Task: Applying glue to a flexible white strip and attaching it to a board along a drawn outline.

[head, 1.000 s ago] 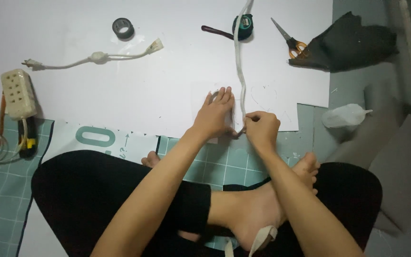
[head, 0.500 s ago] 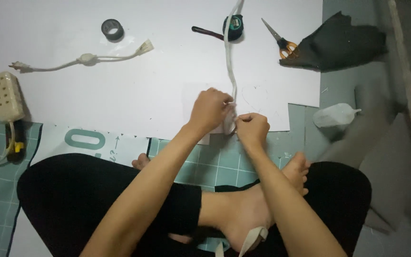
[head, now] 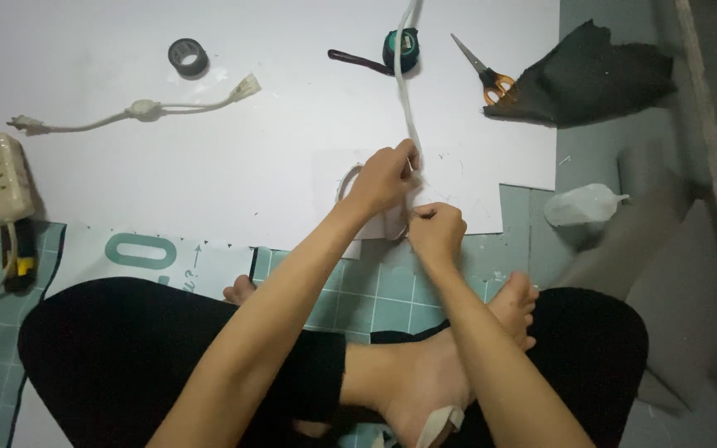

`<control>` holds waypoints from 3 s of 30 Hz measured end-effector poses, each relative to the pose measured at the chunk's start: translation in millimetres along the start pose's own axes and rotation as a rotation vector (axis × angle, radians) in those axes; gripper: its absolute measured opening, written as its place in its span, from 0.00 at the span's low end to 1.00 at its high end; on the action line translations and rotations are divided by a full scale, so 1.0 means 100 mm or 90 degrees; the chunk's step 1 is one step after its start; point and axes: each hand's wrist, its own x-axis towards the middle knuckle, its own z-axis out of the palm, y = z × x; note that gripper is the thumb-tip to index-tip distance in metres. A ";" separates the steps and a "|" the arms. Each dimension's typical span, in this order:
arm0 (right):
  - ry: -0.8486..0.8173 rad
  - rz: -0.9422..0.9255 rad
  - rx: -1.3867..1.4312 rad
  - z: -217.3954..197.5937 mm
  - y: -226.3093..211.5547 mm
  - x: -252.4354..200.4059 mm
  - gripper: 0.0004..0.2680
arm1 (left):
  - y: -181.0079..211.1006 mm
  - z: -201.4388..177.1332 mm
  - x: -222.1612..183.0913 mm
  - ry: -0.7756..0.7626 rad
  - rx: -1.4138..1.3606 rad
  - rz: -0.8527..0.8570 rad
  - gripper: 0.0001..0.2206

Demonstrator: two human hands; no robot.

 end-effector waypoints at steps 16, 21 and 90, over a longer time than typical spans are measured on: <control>-0.021 0.032 0.008 -0.02 -0.09 -0.01 0.03 | 0.06 -0.15 -0.16 -0.030 -0.020 0.080 0.14; -0.022 0.052 0.006 -0.01 -0.07 0.03 0.02 | 0.11 -0.13 -0.21 -0.017 0.043 0.035 0.17; -0.010 -0.004 -0.054 -0.14 -0.17 -0.07 0.07 | 0.03 0.02 -0.08 0.055 0.024 -0.212 0.15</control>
